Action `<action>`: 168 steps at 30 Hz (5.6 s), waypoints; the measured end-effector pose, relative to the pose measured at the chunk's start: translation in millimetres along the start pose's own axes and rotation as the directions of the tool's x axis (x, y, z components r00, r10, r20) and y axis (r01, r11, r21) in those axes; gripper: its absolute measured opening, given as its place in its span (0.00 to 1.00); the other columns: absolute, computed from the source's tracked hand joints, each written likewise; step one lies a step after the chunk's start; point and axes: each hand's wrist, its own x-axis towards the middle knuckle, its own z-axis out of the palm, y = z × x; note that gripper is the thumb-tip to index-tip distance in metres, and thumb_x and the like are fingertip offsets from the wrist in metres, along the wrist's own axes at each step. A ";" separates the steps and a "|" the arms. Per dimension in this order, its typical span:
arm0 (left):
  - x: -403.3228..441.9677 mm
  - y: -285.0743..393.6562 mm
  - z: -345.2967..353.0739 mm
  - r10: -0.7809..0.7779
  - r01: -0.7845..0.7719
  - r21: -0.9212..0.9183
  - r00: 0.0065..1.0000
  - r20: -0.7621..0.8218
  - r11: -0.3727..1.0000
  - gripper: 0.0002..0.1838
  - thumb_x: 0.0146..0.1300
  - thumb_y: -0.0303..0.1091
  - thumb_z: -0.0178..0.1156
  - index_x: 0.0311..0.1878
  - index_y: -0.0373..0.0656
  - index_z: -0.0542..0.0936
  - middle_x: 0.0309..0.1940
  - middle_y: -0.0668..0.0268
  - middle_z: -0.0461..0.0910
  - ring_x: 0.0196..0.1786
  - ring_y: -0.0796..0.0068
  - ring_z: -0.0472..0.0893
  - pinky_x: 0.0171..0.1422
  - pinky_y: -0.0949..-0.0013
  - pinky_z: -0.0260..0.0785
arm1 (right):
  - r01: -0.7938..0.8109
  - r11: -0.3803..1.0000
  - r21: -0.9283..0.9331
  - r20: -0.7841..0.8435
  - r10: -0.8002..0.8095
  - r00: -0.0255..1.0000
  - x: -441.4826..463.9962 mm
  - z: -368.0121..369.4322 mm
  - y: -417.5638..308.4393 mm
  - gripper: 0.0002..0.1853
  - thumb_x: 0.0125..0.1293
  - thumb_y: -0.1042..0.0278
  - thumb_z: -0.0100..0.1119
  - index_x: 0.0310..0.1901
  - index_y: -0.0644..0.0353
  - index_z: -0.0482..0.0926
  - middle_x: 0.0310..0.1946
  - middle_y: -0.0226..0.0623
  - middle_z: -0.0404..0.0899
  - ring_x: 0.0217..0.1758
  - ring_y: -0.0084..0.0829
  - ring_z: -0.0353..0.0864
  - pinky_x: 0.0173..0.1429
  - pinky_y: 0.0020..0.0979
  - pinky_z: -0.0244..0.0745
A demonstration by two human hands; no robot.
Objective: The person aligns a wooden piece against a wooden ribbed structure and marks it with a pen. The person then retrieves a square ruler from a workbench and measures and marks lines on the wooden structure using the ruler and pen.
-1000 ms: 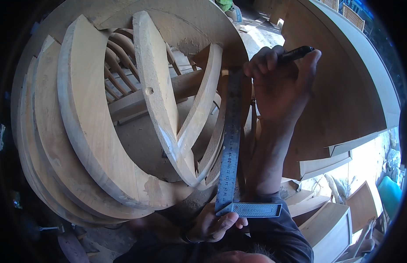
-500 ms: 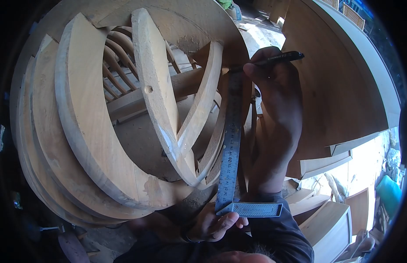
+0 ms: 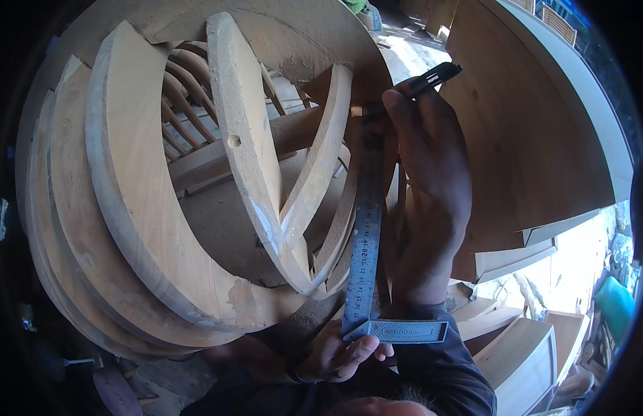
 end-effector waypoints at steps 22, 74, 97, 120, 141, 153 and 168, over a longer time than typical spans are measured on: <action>0.5 1.0 -2.2 0.017 -0.018 0.049 1.000 0.018 0.999 0.21 0.75 0.45 0.55 0.44 0.31 0.79 0.33 0.54 0.85 0.32 0.71 0.83 0.39 0.69 0.77 | 0.062 0.990 -0.123 -0.149 -0.080 0.986 -1.4 -4.4 -8.7 0.14 0.74 0.58 0.57 0.40 0.64 0.77 0.21 0.34 0.78 0.24 0.25 0.76 0.33 0.31 0.70; 2.3 3.6 -2.1 0.013 -0.013 0.002 0.997 0.081 1.000 0.19 0.77 0.41 0.50 0.43 0.33 0.81 0.34 0.60 0.85 0.35 0.74 0.82 0.42 0.69 0.77 | 0.119 0.970 -0.212 -0.071 -0.136 0.988 -6.4 4.0 -13.9 0.11 0.72 0.63 0.61 0.39 0.63 0.75 0.23 0.43 0.79 0.26 0.34 0.82 0.32 0.34 0.72; 0.8 0.0 -2.2 0.000 0.003 -0.032 0.997 0.074 0.999 0.18 0.77 0.40 0.51 0.43 0.33 0.81 0.35 0.61 0.85 0.36 0.76 0.82 0.43 0.69 0.77 | 0.214 0.962 -0.169 -0.058 -0.226 0.972 -7.6 2.5 -7.3 0.08 0.73 0.68 0.59 0.41 0.64 0.73 0.24 0.45 0.80 0.25 0.38 0.82 0.31 0.37 0.72; 1.5 0.0 -0.6 0.001 0.004 -0.062 0.997 0.080 0.998 0.16 0.77 0.39 0.52 0.45 0.34 0.81 0.36 0.61 0.85 0.36 0.77 0.81 0.44 0.70 0.76 | 0.161 0.977 -0.142 -0.043 -0.169 0.985 -6.8 4.4 -5.5 0.07 0.72 0.69 0.59 0.42 0.63 0.74 0.25 0.45 0.81 0.27 0.41 0.84 0.32 0.37 0.74; 1.6 0.3 -0.8 -0.002 0.009 -0.071 0.996 0.089 0.997 0.16 0.77 0.38 0.51 0.46 0.34 0.80 0.37 0.61 0.84 0.37 0.77 0.81 0.44 0.70 0.76 | 0.176 0.970 -0.167 -0.058 -0.187 0.981 -5.0 7.2 -5.8 0.08 0.71 0.67 0.61 0.40 0.64 0.76 0.26 0.45 0.83 0.29 0.40 0.87 0.34 0.37 0.76; 3.2 2.0 0.3 -0.001 0.006 -0.061 0.996 0.091 0.998 0.16 0.77 0.39 0.51 0.44 0.34 0.80 0.36 0.62 0.84 0.36 0.78 0.81 0.44 0.70 0.76 | 0.139 0.954 -0.267 -0.006 -0.146 0.989 -4.8 9.0 -10.3 0.09 0.71 0.66 0.60 0.39 0.62 0.75 0.25 0.45 0.83 0.29 0.42 0.87 0.32 0.38 0.76; 5.3 8.9 1.2 0.016 -0.020 0.042 0.996 0.087 0.999 0.17 0.78 0.39 0.50 0.43 0.34 0.80 0.35 0.62 0.83 0.36 0.77 0.80 0.43 0.70 0.75 | 0.073 0.989 -0.128 -0.132 -0.090 0.987 -2.5 -10.9 -15.1 0.09 0.71 0.65 0.61 0.40 0.63 0.79 0.25 0.35 0.81 0.28 0.24 0.80 0.38 0.27 0.72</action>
